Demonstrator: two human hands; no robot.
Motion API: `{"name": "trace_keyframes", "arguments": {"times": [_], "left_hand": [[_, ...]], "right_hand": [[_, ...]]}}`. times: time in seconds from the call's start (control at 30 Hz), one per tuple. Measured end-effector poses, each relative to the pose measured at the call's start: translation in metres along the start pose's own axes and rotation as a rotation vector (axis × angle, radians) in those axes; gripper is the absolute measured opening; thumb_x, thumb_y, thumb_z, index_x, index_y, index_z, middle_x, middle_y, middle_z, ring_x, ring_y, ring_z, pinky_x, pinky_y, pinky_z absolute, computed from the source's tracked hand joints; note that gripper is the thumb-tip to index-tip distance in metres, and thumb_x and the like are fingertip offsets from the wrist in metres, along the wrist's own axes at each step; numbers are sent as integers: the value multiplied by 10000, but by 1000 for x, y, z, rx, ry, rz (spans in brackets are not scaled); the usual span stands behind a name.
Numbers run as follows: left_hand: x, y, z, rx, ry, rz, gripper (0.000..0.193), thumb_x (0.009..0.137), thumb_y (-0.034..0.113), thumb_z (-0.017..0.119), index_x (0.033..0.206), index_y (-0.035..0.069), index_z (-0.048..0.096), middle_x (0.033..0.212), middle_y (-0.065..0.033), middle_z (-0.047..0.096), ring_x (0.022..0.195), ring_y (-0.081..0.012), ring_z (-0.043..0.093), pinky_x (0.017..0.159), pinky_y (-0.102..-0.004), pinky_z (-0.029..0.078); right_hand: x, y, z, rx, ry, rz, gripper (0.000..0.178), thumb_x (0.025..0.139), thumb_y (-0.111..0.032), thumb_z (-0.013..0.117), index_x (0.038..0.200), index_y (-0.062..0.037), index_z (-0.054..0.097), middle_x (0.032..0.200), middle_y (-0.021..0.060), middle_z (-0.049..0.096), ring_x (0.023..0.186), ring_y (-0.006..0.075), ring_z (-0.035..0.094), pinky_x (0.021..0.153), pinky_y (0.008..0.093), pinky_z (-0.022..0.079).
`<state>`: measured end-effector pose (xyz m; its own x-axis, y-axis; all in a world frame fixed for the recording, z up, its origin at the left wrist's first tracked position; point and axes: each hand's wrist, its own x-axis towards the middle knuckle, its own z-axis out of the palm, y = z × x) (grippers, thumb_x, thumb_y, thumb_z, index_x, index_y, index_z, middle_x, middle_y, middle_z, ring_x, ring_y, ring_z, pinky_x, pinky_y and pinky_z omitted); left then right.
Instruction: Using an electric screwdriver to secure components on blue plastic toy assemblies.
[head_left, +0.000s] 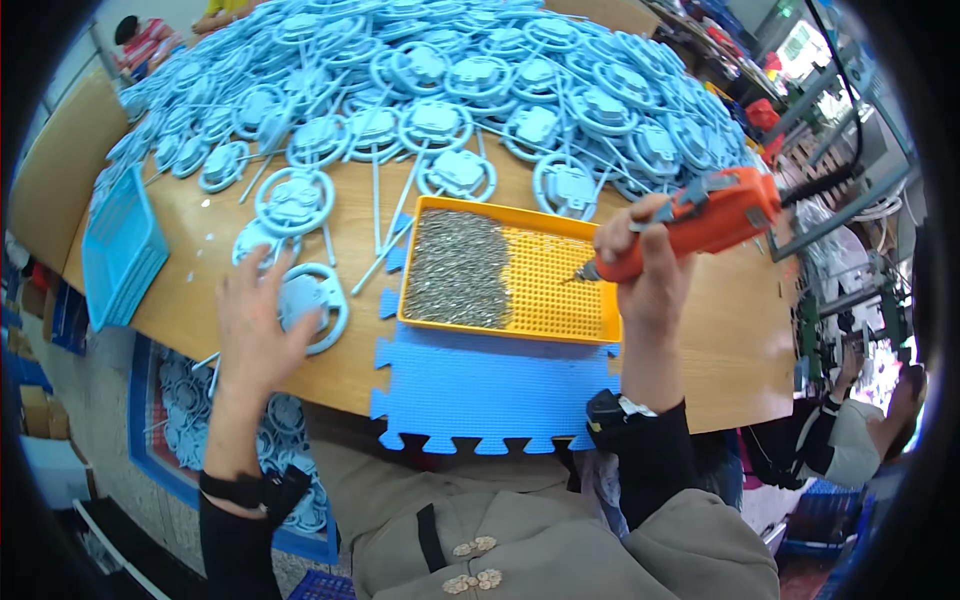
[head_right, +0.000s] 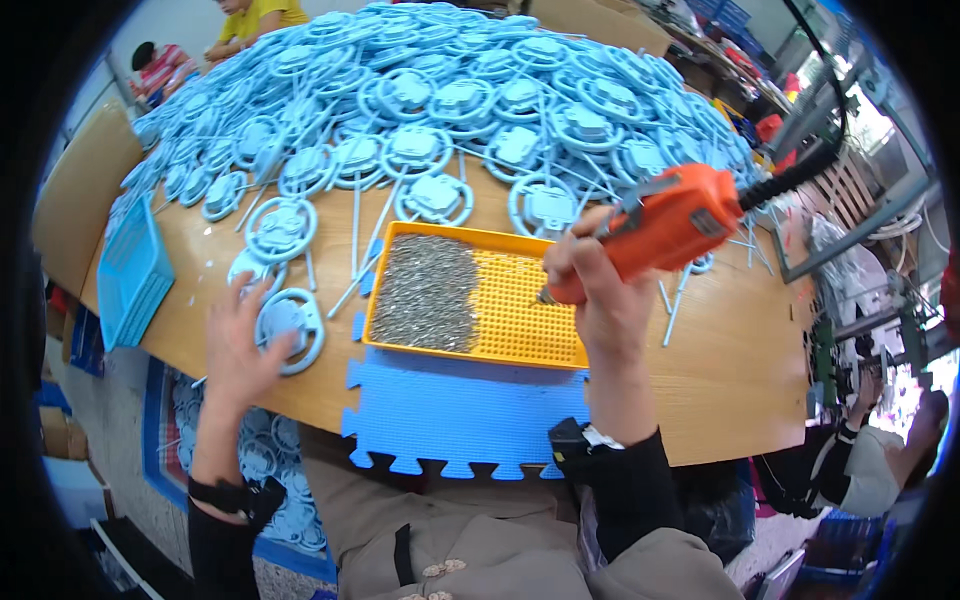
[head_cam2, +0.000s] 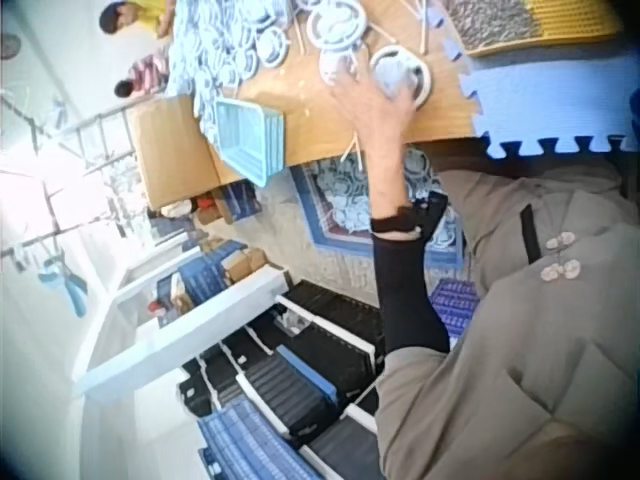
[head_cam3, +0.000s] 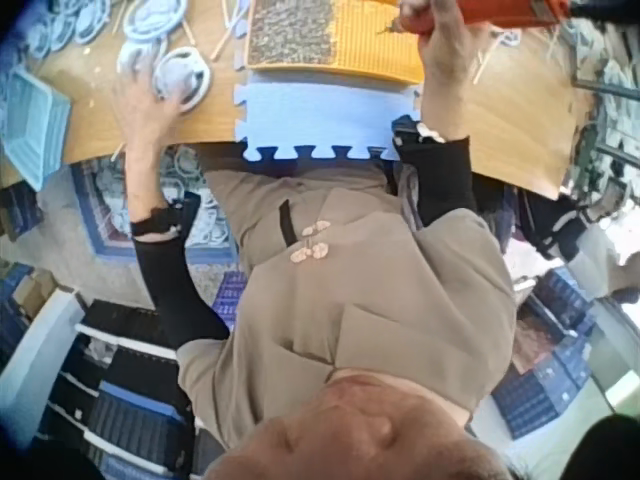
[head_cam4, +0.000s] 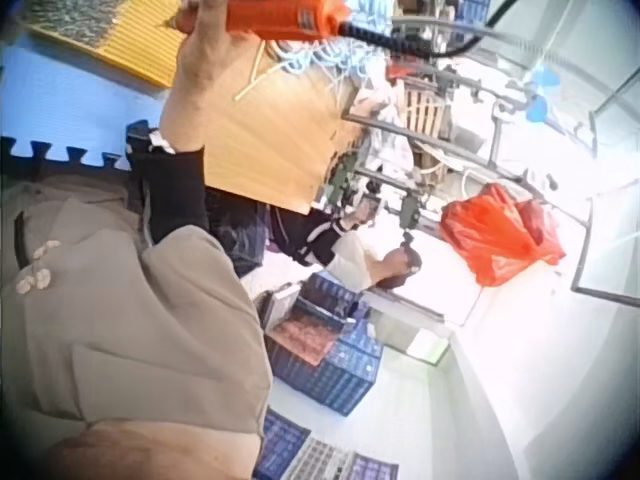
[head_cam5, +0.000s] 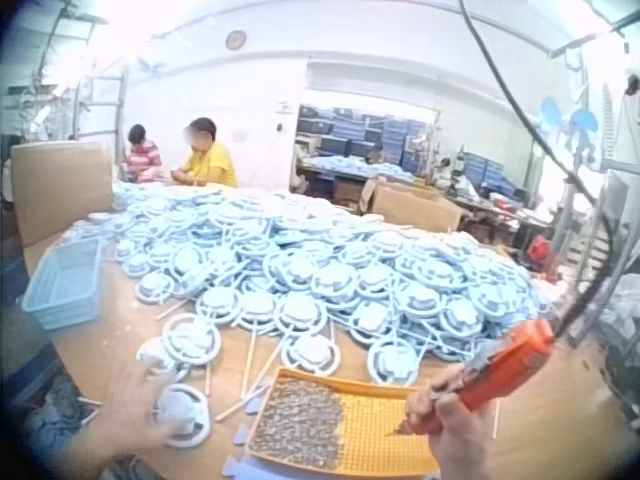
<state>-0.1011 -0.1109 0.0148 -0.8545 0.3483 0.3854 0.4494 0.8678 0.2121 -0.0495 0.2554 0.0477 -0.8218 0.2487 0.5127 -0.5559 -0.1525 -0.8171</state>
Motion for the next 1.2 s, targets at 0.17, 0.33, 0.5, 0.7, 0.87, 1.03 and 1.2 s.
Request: {"name": "trace_keyframes", "arguments": {"times": [0.17, 0.33, 0.5, 0.7, 0.87, 1.03, 1.2], "left_hand": [[94, -63, 56, 120, 51, -334, 788, 749, 370, 735, 1382, 37, 404, 1277, -214, 527, 1193, -363, 490, 1016, -459, 346], [123, -85, 73, -127, 37, -449, 844, 781, 330, 715, 1454, 29, 305, 1114, -187, 632, 955, -249, 630, 880, -370, 465], [113, -41, 43, -622, 122, -398, 613, 829, 88, 645, 1397, 30, 424, 878, -39, 570, 784, -94, 524, 760, -252, 444], [46, 59, -42, -366, 127, 110, 426, 772, -5, 640, 1195, 45, 625, 967, -70, 527, 907, -187, 532, 736, -281, 444], [-35, 122, -17, -420, 19, 586, 379, 684, 54, 700, 1055, 128, 703, 909, -72, 458, 945, -269, 536, 805, -393, 519], [-77, 152, 28, -382, -12, 657, 330, 704, 116, 681, 1030, 158, 703, 927, -68, 461, 1033, -276, 515, 900, -451, 490], [-84, 149, 24, -452, -96, 460, 443, 686, 231, 740, 1112, 151, 650, 1058, -81, 479, 1112, -314, 468, 1007, -553, 351]], "right_hand": [[19, 19, -13, -46, 117, -31, 306, 865, -289, 693, 981, -63, 523, 729, 52, 542, 641, 170, 535, 666, 366, 454], [25, 30, -21, 19, 138, -31, 300, 849, -298, 711, 964, -82, 537, 720, 39, 551, 629, 167, 543, 667, 375, 459], [29, 36, -21, 21, 144, -47, 299, 845, -293, 716, 960, -83, 537, 724, 41, 555, 629, 166, 547, 668, 371, 459], [33, 43, -24, 46, 163, -30, 285, 844, -282, 720, 945, -86, 539, 707, 35, 556, 621, 162, 546, 664, 363, 462], [31, 44, -23, 32, 144, -11, 255, 846, -276, 718, 910, -97, 549, 710, 25, 568, 617, 152, 547, 659, 351, 464], [31, 40, -20, 20, 157, -37, 271, 846, -292, 721, 919, -95, 550, 708, 23, 567, 624, 148, 546, 664, 349, 466], [28, 17, -9, 37, 159, -42, 286, 853, -316, 712, 944, -100, 548, 719, 23, 553, 644, 147, 536, 684, 348, 461]]}}
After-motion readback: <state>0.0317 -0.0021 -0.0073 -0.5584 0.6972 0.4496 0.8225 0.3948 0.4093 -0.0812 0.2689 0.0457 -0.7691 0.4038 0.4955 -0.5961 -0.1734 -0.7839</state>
